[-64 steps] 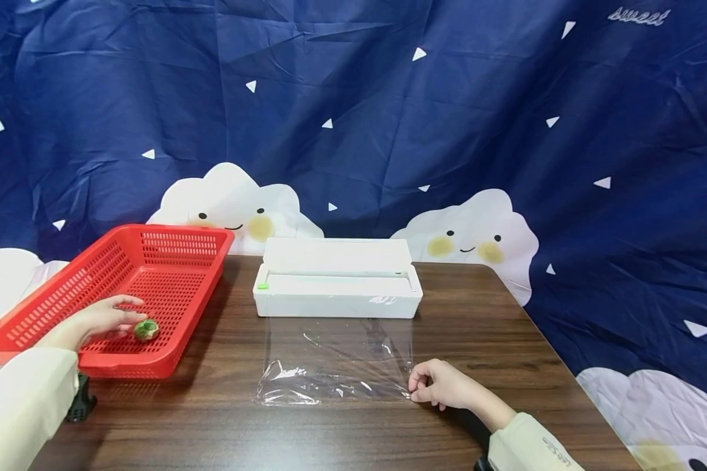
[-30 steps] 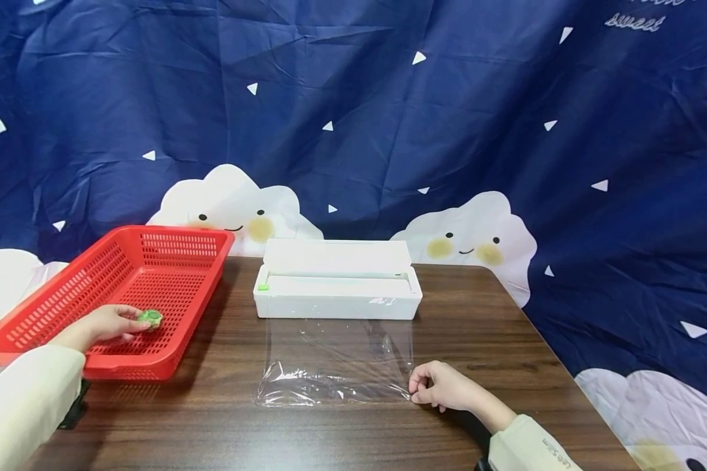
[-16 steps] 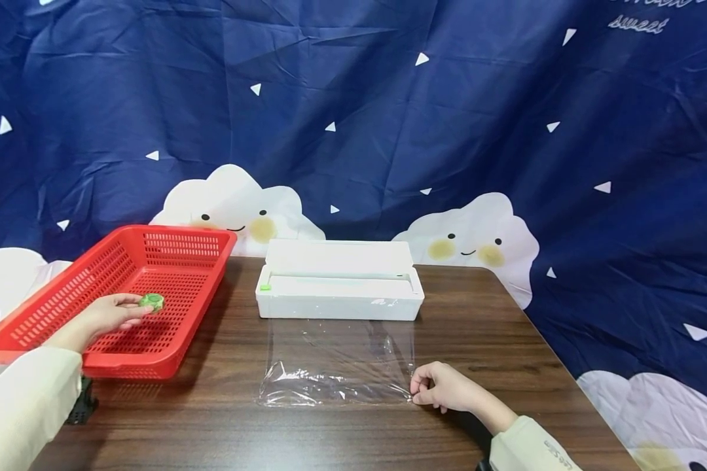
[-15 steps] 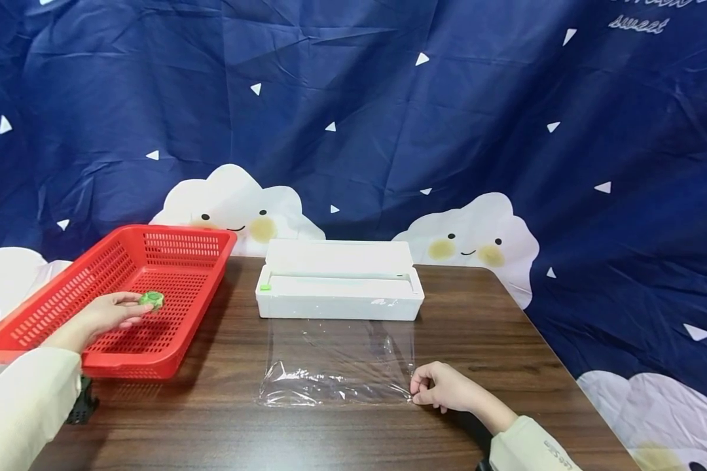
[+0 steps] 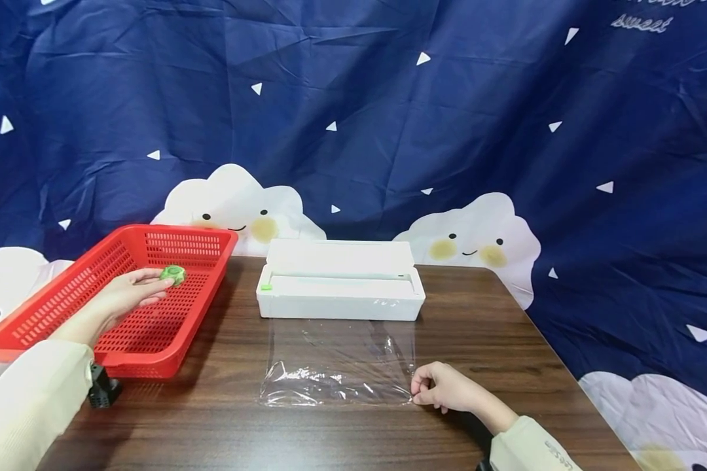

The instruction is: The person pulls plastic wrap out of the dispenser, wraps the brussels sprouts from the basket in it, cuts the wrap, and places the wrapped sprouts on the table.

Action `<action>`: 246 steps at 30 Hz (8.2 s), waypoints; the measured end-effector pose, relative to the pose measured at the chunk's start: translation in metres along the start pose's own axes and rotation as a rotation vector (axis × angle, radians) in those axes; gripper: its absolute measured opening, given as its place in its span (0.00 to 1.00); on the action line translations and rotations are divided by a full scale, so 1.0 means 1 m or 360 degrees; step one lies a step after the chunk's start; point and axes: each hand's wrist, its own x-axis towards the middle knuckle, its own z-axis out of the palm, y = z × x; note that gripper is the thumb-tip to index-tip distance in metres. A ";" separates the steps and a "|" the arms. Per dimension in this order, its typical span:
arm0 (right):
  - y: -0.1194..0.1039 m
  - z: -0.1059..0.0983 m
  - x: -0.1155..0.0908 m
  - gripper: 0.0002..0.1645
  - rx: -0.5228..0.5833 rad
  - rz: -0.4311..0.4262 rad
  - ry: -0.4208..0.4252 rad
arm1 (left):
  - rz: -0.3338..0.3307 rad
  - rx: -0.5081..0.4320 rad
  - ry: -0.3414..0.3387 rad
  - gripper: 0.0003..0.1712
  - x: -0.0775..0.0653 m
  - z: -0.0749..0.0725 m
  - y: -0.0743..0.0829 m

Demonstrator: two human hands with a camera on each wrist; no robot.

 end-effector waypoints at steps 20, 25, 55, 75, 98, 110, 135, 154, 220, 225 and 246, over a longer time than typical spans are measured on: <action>-0.001 0.000 -0.001 0.08 -0.0035 0.0002 0.0012 | 0.0085 -0.0287 -0.0102 0.45 0.003 0.039 0.058; -0.001 0.001 -0.001 0.07 -0.0036 -0.0003 0.0017 | 0.0095 -0.0289 -0.0108 0.45 0.003 0.051 0.069; -0.001 0.001 -0.002 0.08 -0.0051 -0.0018 0.0026 | 0.0174 -0.0570 -0.0332 0.33 0.013 0.185 0.089; 0.000 0.003 -0.001 0.08 -0.0033 -0.0029 0.0032 | 0.0163 -0.0346 -0.0444 0.29 0.015 0.255 0.061; -0.002 0.002 -0.002 0.08 -0.0040 -0.0026 0.0039 | 0.0294 0.0073 -0.0319 0.19 0.008 0.288 0.043; -0.002 0.001 0.000 0.08 -0.0073 -0.0033 0.0049 | 0.0399 0.0270 -0.0299 0.18 0.011 0.291 0.043; -0.003 -0.009 0.000 0.07 -0.0085 -0.0127 0.0084 | 0.0493 0.0353 -0.0258 0.21 0.009 0.269 0.046; -0.007 0.001 0.010 0.10 -0.0019 -0.0472 0.0043 | 0.0841 0.0274 -0.0757 0.14 -0.014 0.224 0.016; -0.014 -0.011 0.023 0.06 -0.0138 -0.0440 0.0016 | 0.0920 0.0476 -0.0280 0.05 -0.013 0.195 0.013; -0.012 -0.015 0.027 0.07 -0.0086 -0.0465 0.0085 | 0.0829 0.0422 -0.0238 0.04 -0.008 0.198 0.014; -0.003 -0.023 0.046 0.11 -0.0133 -0.0472 0.0157 | 0.0646 0.0219 -0.0145 0.03 0.006 0.217 0.006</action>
